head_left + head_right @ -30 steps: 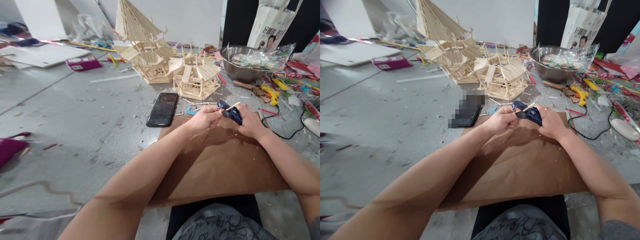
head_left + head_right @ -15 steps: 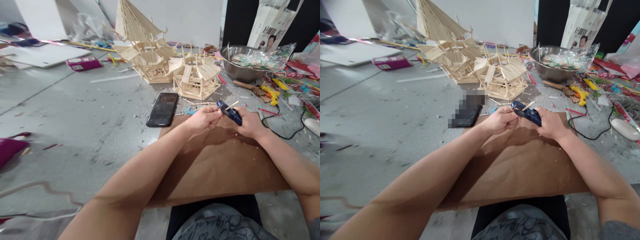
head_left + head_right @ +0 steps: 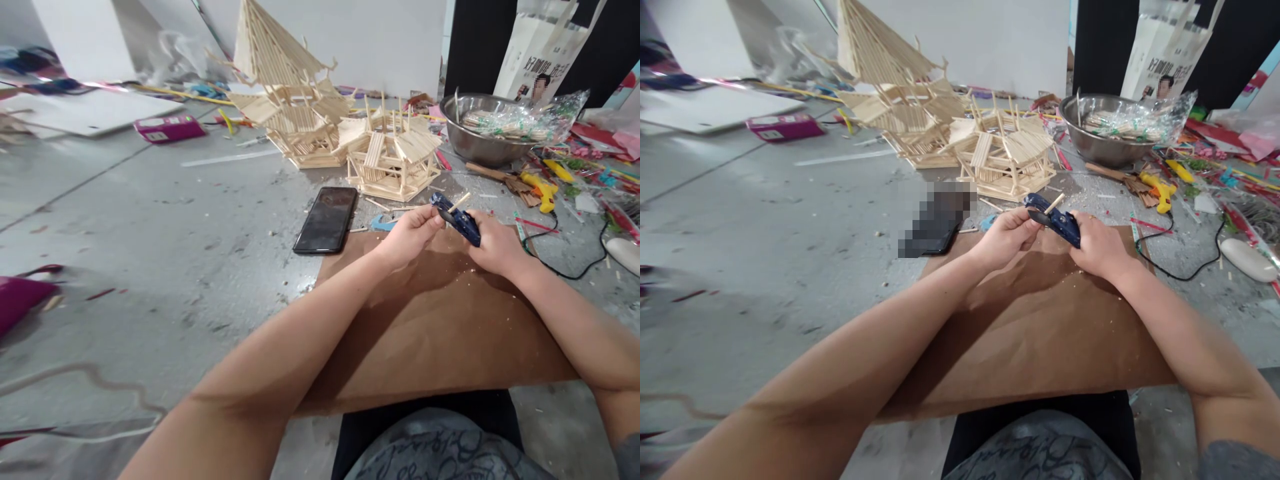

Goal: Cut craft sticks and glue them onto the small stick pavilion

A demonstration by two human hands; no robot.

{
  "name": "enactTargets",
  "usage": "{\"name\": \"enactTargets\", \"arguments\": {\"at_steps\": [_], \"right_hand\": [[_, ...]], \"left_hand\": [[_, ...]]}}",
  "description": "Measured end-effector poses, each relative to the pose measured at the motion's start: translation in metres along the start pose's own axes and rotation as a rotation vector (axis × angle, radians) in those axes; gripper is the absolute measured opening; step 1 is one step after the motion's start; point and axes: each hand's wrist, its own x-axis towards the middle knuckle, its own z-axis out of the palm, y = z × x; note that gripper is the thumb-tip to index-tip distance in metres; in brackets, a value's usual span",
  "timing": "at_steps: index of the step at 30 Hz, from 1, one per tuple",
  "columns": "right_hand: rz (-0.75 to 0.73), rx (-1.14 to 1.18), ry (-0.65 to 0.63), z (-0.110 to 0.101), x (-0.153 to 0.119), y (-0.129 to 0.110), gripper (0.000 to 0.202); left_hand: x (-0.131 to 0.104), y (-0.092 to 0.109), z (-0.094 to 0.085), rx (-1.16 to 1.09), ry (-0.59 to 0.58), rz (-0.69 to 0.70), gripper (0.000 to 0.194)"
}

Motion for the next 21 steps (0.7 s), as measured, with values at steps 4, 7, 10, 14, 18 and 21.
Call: {"name": "enactTargets", "arguments": {"at_steps": [4,7,10,14,18,21], "right_hand": [[-0.072,0.088,0.011,0.001,0.001,0.005,0.053],[-0.151,0.121,0.013,0.002,0.003,0.011,0.056],[-0.261,0.107,0.061,0.004,0.004,0.017,0.058],[-0.388,0.06,0.092,0.003,0.003,0.022,0.062],[-0.393,-0.003,0.068,0.002,0.005,0.024,0.065],[-0.22,-0.064,0.108,0.005,0.008,0.03,0.064]], "left_hand": [[0.0,0.0,0.003,0.059,0.026,0.04,0.037],[-0.003,0.004,0.005,0.012,-0.019,0.01,0.035],[-0.005,0.005,0.007,-0.118,-0.112,-0.057,0.033],[-0.006,0.004,0.007,-0.267,-0.187,-0.163,0.032],[-0.004,0.006,0.002,-0.291,-0.272,-0.228,0.032],[-0.003,0.006,-0.001,-0.186,-0.157,-0.163,0.031]]}}
